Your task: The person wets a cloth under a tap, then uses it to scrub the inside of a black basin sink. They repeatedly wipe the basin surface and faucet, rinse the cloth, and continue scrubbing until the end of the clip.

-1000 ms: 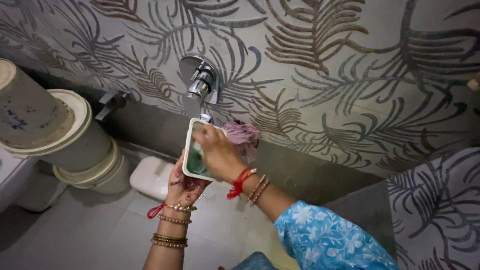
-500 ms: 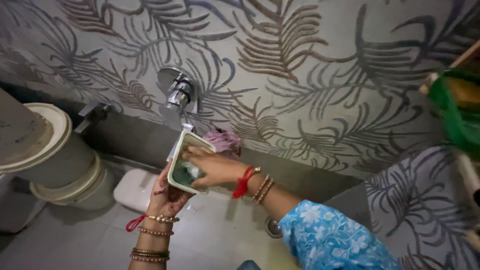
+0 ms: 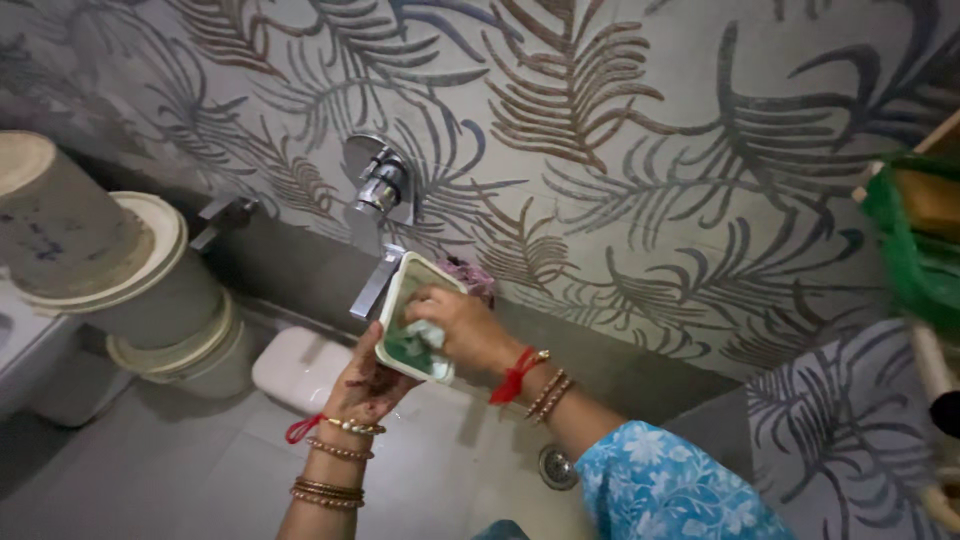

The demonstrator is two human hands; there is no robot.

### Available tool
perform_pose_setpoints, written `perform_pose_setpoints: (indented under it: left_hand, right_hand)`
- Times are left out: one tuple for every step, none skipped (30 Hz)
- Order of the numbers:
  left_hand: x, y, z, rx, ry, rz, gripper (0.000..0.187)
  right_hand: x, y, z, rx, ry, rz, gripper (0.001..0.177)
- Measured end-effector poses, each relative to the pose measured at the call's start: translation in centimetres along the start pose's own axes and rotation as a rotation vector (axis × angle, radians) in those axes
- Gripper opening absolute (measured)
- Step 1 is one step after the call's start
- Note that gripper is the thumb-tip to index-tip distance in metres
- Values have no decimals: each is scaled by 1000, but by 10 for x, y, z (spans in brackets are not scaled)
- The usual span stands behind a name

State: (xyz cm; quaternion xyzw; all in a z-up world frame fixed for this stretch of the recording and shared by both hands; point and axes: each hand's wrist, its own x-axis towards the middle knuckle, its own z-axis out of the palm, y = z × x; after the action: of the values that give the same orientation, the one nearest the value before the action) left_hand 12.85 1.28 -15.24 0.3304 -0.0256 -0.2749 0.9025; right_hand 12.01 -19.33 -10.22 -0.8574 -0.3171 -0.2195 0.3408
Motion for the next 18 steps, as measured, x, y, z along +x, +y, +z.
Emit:
perform_pose_setpoints:
  left_hand:
    - [0,-3,3,-25,-35,0,51]
    - [2,-7,8,-50,-71,0,50]
    - [3,-10,13,-75,-109,0,49]
    - [0,-11,17,-85,-94,2,48]
    - [-2,-13,22,-97,-80,2,47]
    - [-4,-14,27,-110,-66,1,47]
    - [-6,-14,30,-109,-40,3,47]
    - [-7,-14,33,-109,-15,6,47]
    - [-7,-16,34,-108,8,7,47]
    - [-8,-19,35,-106,11,19,44]
    - [-8,-23,33,-106,15,32,42]
    - [-7,-27,30,-105,18,45,39]
    - [-7,-28,26,-88,14,36,42]
    - [-6,-26,21,-72,9,26,46]
    - [-5,-27,18,-55,5,16,50]
    - [-5,-31,15,-50,109,21,46]
    - [-5,-34,14,-40,208,22,42]
    - [-4,-36,12,-30,308,23,40]
  right_hand:
    - [-1,5,-1,20,13,51,40]
    - [0,12,-2,41,25,103,37]
    - [1,19,-4,59,36,154,34]
    - [2,24,-4,186,91,228,30]
    - [2,30,-6,311,143,305,27]
    - [3,33,-7,436,195,382,23]
    - [2,34,-8,419,197,402,24]
    - [2,33,-10,403,198,423,24]
    - [2,30,-15,383,202,443,25]
    - [0,23,-16,274,154,400,28]
    - [-3,13,-15,164,105,357,32]
    - [-6,3,-13,55,57,312,35]
    - [-8,-4,-12,65,-10,266,36]
    - [-11,-9,-10,75,-77,221,38]
    - [-14,-12,-7,85,-145,177,42]
    - [-15,-11,-4,100,-186,133,45]
    - [-12,-6,-2,112,-221,91,48]
    - [-9,-2,1,125,-256,49,51]
